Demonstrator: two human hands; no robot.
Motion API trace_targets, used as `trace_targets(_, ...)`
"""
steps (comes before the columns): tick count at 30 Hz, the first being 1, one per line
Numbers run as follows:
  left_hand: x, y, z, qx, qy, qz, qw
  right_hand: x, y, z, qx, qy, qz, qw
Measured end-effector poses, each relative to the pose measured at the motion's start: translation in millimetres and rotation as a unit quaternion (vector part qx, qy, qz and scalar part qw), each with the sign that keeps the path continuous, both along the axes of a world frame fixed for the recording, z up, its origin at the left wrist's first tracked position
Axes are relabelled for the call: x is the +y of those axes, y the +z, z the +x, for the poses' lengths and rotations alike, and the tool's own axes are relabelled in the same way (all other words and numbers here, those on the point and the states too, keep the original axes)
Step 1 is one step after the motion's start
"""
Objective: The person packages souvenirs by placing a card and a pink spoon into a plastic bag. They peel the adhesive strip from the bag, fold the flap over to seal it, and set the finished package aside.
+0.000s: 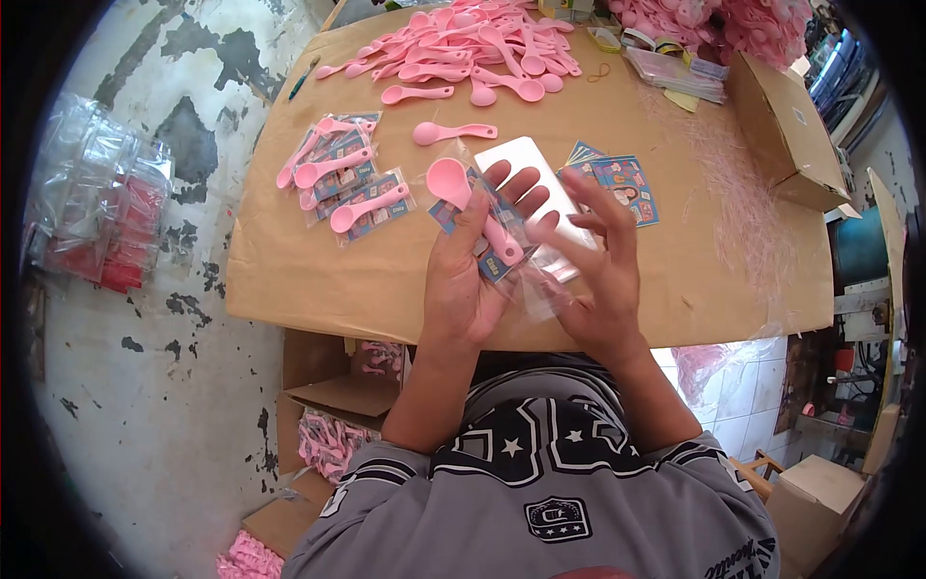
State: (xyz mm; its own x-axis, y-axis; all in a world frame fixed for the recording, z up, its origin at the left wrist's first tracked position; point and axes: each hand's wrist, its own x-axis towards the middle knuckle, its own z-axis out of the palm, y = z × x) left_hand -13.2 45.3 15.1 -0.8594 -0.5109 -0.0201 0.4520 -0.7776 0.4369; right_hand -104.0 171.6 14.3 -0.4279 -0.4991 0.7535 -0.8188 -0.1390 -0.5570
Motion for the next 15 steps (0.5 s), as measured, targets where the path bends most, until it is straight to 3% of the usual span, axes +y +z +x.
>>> trace_targets(4,-11,0,2,-0.018,-0.003,-0.005,1.000,21,20,-9,0.062,0.072,0.053,0.994)
trace_targets(5,-13,0,3,-0.018,0.001,0.005,1.000,25,18,-17,0.028,0.106,0.023,0.994)
trace_targets(8,-19,3,7,-0.016,0.001,0.027,1.000,35,16,-29,-0.123,0.076,-0.038,0.989)
trace_targets(9,-20,5,7,-0.015,0.000,0.033,0.999,34,18,-37,-0.012,0.028,0.024,0.999)
trace_targets(12,-15,10,7,-0.008,-0.052,0.011,0.999,21,27,-30,0.079,-0.034,0.135,0.987)
trace_targets(15,-4,9,5,-0.034,-0.088,0.015,0.995,10,27,-19,0.118,0.011,0.146,0.982)
